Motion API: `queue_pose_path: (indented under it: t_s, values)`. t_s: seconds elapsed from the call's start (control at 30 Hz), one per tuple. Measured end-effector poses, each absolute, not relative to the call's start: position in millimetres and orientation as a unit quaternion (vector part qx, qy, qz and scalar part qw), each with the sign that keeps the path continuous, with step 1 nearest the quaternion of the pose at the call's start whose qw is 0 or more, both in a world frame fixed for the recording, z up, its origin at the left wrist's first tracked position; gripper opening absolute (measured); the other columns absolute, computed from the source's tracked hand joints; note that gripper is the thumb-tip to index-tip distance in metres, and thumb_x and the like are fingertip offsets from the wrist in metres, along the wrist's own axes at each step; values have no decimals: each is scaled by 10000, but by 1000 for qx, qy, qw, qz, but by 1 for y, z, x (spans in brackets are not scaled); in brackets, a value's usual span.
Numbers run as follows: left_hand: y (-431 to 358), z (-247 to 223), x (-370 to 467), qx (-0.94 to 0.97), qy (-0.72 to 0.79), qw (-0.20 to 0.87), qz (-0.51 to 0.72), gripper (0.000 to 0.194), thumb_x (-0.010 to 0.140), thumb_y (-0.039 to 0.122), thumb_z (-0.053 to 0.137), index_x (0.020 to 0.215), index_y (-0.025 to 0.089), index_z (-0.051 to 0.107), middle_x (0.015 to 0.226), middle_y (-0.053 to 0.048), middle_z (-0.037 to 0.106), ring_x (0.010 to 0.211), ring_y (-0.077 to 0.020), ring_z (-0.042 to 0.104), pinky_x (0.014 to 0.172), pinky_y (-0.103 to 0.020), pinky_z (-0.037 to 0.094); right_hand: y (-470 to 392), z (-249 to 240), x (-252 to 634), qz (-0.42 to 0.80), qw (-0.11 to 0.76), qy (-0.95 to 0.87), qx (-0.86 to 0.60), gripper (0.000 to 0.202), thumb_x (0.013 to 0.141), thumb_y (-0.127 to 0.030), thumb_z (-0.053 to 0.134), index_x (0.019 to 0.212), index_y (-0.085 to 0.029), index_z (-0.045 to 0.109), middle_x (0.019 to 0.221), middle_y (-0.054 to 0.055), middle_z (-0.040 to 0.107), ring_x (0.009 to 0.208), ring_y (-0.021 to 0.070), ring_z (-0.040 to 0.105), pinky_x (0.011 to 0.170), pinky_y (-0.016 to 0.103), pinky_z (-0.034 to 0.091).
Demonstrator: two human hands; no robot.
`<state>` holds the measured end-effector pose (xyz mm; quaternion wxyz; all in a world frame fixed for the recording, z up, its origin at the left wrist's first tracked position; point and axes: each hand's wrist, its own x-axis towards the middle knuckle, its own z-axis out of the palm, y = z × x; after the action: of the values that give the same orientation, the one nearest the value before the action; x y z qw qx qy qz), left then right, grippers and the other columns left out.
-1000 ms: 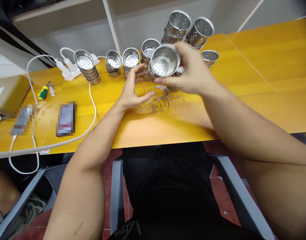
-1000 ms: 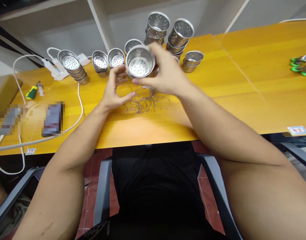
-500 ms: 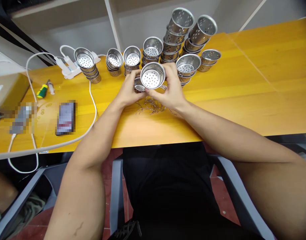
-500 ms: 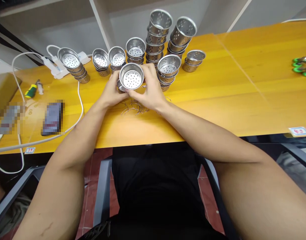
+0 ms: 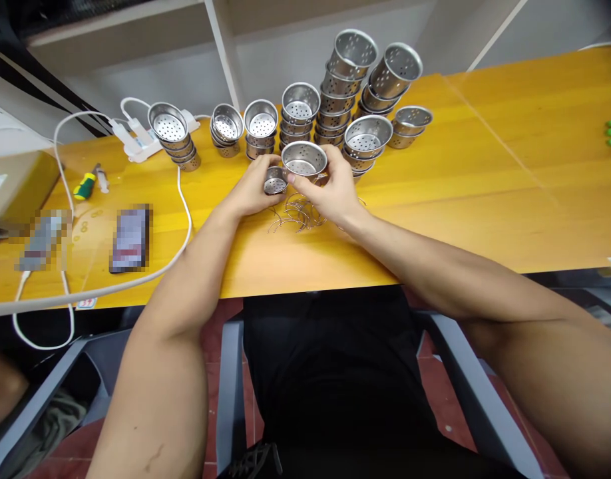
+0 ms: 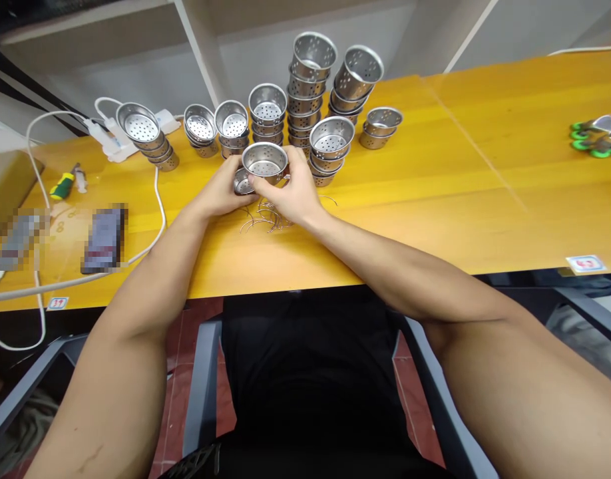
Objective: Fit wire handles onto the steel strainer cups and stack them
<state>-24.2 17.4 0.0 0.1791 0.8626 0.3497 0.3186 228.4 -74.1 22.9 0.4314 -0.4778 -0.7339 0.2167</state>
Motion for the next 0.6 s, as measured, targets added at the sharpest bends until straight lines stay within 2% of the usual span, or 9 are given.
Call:
queue_pose_path:
  t_s: [0.1, 0.17, 0.27, 0.37, 0.4, 0.47, 0.53, 0.6]
  values:
    - [6, 14, -22, 875, 325, 178, 312, 1117, 749, 513, 1145, 1698, 279, 604, 1748, -186, 697, 1697, -488, 654, 1507, -712, 524, -73, 23, 230, 205, 475, -688, -509, 632, 1076, -712, 916, 1471, -263, 713, 1455, 174, 725, 1437, 424, 699, 1291, 667, 651]
    - [-2, 22, -17, 877, 302, 187, 323, 1173, 788, 646, 1121, 1754, 311, 548, 1809, -175, 660, 1722, -465, 648, 1521, -669, 527, -73, 23, 233, 202, 461, -698, -510, 674, 1005, -682, 997, 1452, -249, 739, 1449, 178, 739, 1466, 442, 688, 1313, 684, 631]
    - [-8, 23, -7, 872, 286, 195, 347, 1155, 893, 858, 980, 1796, 344, 476, 1844, -154, 639, 1708, -431, 686, 1481, -629, 583, -74, 27, 235, 215, 448, -728, -472, 809, 985, -654, 1020, 1598, -242, 691, 1575, 202, 730, 1537, 456, 674, 1321, 668, 629]
    - [-1, 13, -3, 857, 290, 176, 389, 1177, 952, 965, 847, 1841, 354, 376, 1849, -168, 623, 1740, -444, 669, 1476, -655, 578, -77, 34, 237, 241, 446, -737, -447, 978, 1003, -679, 999, 1776, -278, 554, 1739, 203, 670, 1495, 431, 715, 1213, 603, 701]
    - [3, 9, -3, 850, 299, 160, 403, 1199, 963, 966, 832, 1865, 359, 324, 1865, -179, 603, 1766, -452, 644, 1498, -666, 553, -79, 37, 238, 245, 440, -736, -453, 960, 1029, -655, 971, 1800, -286, 532, 1759, 200, 662, 1431, 413, 745, 1167, 587, 720]
    - [11, 4, -6, 834, 326, 118, 430, 1234, 988, 941, 819, 1905, 382, 213, 1912, -187, 543, 1821, -458, 581, 1548, -677, 493, -82, 44, 243, 247, 398, -748, -471, 768, 1083, -526, 892, 1741, -253, 605, 1705, 206, 705, 1239, 370, 798, 1095, 574, 734]
    - [18, 2, -10, 818, 343, 84, 455, 1235, 1010, 908, 813, 1919, 411, 142, 1956, -177, 478, 1859, -452, 532, 1574, -670, 465, -86, 51, 249, 244, 305, -787, -478, 511, 1079, -389, 847, 1541, -190, 754, 1547, 218, 791, 1105, 351, 809, 1075, 572, 716]
    - [22, 2, -12, 803, 344, 71, 482, 1220, 1019, 886, 812, 1915, 432, 119, 1968, -165, 448, 1864, -442, 524, 1569, -662, 481, -88, 57, 255, 229, 192, -830, -471, 303, 1054, -317, 871, 1315, -166, 841, 1365, 212, 852, 1092, 370, 811, 1059, 553, 679]
